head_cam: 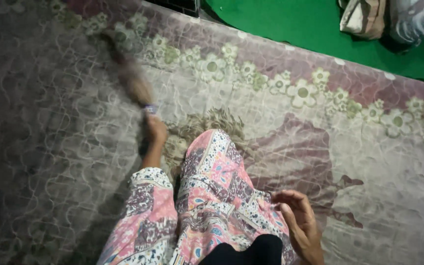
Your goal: The person sits on the floor and sweeps a mattress with a small hand broom, moving the broom back and forth across the surface to remove debris.
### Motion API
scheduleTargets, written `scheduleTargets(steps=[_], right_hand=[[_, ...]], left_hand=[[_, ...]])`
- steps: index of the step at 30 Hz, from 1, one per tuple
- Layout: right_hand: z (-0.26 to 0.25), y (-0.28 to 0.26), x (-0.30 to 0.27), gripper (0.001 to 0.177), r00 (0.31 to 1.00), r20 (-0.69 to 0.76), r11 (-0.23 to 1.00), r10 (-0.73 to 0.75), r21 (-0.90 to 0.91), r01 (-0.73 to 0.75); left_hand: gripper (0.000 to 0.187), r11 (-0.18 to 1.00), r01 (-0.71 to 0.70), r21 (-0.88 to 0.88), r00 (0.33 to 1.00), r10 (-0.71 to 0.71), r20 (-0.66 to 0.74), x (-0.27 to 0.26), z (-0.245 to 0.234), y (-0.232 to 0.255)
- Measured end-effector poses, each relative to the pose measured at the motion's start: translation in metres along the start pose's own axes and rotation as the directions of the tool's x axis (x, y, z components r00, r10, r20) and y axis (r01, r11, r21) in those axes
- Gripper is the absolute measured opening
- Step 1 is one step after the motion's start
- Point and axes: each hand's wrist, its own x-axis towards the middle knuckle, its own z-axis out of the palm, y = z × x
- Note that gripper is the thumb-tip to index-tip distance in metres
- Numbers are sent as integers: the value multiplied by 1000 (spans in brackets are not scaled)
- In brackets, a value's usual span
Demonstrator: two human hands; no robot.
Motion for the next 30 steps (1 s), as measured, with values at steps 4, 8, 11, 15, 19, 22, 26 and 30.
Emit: scheduleTargets(steps=[4,8,11,15,19,22,26,30], right_hand=[[4,-4,17,30,998,60,1000,-8,-2,9],[4,-2,31,31,998,12,998,59,-37,-59],[-3,14,39,33,997,44,998,66,-21,-65],[1,21,53,32,991,28,991,128,-43,-127],[20,1,65,34,986,19,986,164,26,-165],[16,18,72,33,994,59,995,96,34,-98],[21,9,75,33,993,38,992,110,57,-112],[29,-3,79,32,984,2,984,178,17,-178]], left_hand=[[55,867,-450,212,711,205,673,13,-59,42],[45,916,-320,243,937,267,227,66,-50,-11],[45,946,-149,-289,923,28,-385,112,-42,-27],[27,957,268,-109,873,-289,-394,136,-34,5],[49,888,-239,393,830,-23,557,136,-101,71],[48,833,-335,440,894,134,427,177,-75,30],[44,949,-272,-157,948,237,-212,228,-24,0],[29,943,229,-242,959,-261,-109,220,6,17]])
